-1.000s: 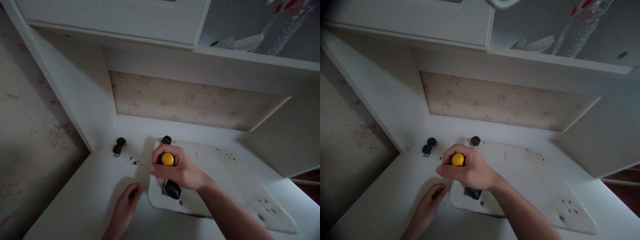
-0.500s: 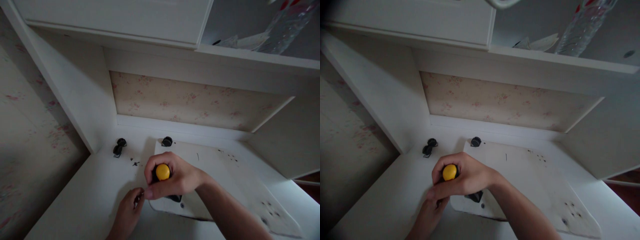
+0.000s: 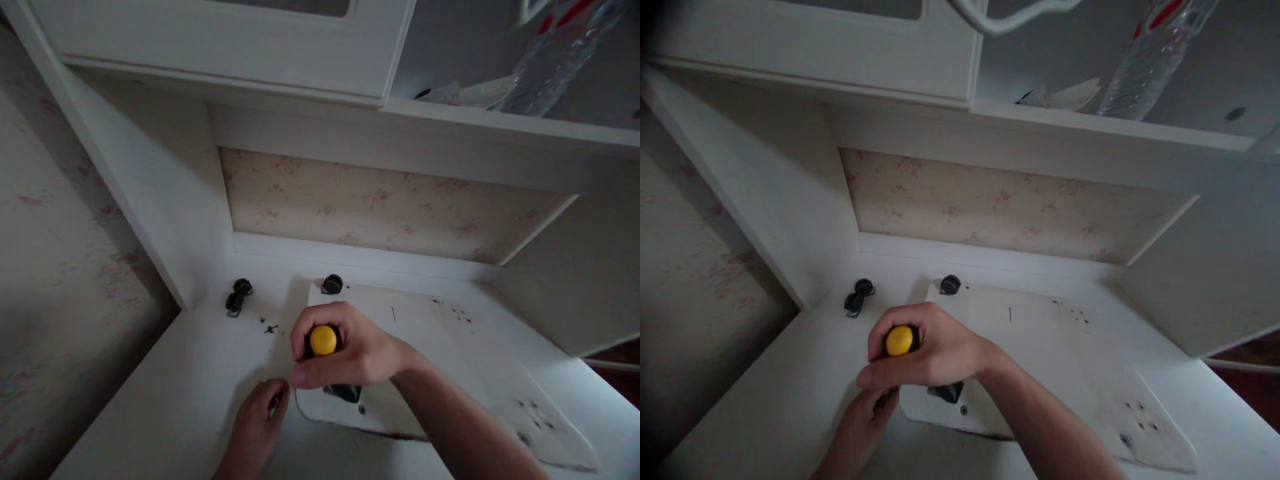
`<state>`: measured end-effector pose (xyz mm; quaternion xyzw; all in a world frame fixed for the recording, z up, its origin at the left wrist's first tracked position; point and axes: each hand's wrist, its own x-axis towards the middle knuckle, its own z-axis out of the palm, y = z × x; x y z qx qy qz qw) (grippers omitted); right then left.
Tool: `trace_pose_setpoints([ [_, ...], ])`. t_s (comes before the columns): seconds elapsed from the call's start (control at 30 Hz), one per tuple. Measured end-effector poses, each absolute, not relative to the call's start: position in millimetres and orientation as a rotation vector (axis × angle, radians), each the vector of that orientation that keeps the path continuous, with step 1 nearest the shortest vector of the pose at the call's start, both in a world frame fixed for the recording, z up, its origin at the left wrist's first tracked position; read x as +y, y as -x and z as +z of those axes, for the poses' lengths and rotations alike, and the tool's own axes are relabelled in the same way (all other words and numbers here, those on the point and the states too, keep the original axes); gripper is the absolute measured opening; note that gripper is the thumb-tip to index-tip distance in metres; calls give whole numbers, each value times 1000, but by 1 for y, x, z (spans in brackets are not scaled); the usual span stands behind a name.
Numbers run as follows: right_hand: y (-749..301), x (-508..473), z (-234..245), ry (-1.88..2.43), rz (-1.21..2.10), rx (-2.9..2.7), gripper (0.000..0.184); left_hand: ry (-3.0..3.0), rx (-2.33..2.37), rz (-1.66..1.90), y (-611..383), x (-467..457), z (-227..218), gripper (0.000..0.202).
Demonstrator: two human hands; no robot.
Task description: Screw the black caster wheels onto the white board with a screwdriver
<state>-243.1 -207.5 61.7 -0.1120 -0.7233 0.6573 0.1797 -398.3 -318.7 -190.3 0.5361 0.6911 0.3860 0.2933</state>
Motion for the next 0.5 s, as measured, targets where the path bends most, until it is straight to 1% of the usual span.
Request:
trace_pose_setpoints([
  [0.07, 245, -209, 61, 406, 1739, -2057, 24, -1433, 1844, 1039, 398, -319, -189, 29],
  [0.17, 250, -216, 55, 653, 1434, -1915, 22, -1445, 1845, 1060, 397, -320, -184, 27],
  [0.2, 251, -218, 53, 690, 1387, -1872, 22, -1448, 1845, 1059, 397, -320, -184, 26],
  [0.27, 250, -221, 52, 651, 1451, -1854, 22, -1452, 1847, 1044, 397, -320, -183, 26],
  [0.4, 240, -214, 59, 355, 1787, -1957, 25, -1446, 1818, 1026, 398, -320, -186, 28],
  [0.5, 237, -209, 62, 259, 1879, -2008, 24, -1428, 1828, 1014, 398, -320, -186, 29],
])
